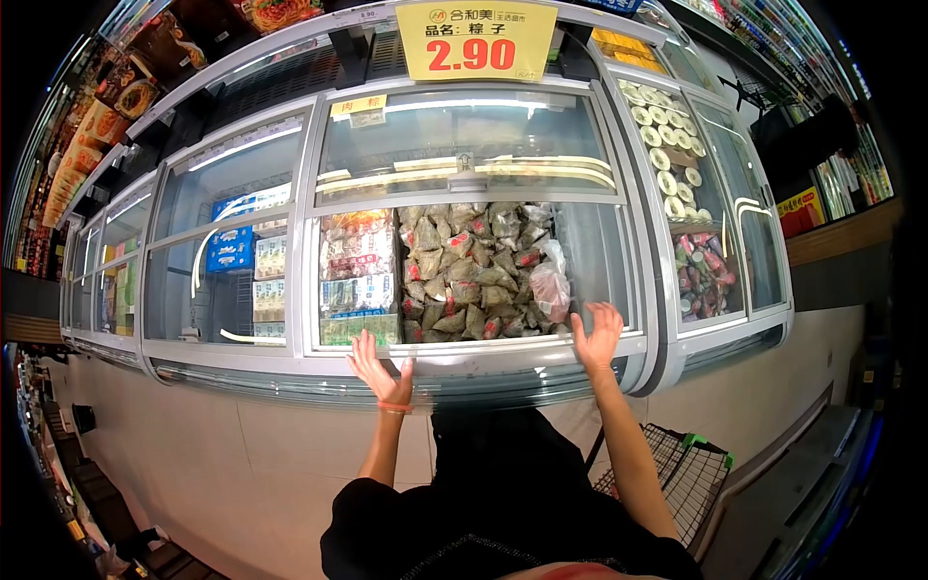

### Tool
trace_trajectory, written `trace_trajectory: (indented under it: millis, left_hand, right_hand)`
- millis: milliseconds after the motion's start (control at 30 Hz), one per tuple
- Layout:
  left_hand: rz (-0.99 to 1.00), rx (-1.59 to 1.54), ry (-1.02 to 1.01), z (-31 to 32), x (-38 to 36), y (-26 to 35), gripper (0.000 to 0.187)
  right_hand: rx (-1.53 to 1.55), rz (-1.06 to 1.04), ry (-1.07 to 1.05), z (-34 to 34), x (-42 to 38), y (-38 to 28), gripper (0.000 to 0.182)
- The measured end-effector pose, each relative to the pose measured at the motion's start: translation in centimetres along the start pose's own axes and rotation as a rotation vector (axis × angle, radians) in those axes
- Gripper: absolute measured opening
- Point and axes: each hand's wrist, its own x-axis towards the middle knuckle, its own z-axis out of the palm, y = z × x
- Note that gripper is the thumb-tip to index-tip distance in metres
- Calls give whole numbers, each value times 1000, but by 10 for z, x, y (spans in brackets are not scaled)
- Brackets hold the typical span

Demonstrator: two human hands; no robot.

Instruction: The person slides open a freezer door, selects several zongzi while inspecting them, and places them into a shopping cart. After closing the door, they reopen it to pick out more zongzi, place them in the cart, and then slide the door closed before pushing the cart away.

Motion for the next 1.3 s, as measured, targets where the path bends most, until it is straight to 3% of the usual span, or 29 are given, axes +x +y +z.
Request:
trace_trajectory:
  millis: [967,1100,1300]
  left_hand:
    - [-101,-30,-78,-2,6,3,58]
    - [20,-160,-79,-27,41,13,52]
    - [-43,-217,-449,17,129,4,40]
  right_hand:
    - [36,-12,-15,-1,-1,-2,30]
    - [5,-22,-15,1,1,2,30]
    - [23,11,-35,1,2,0,31]
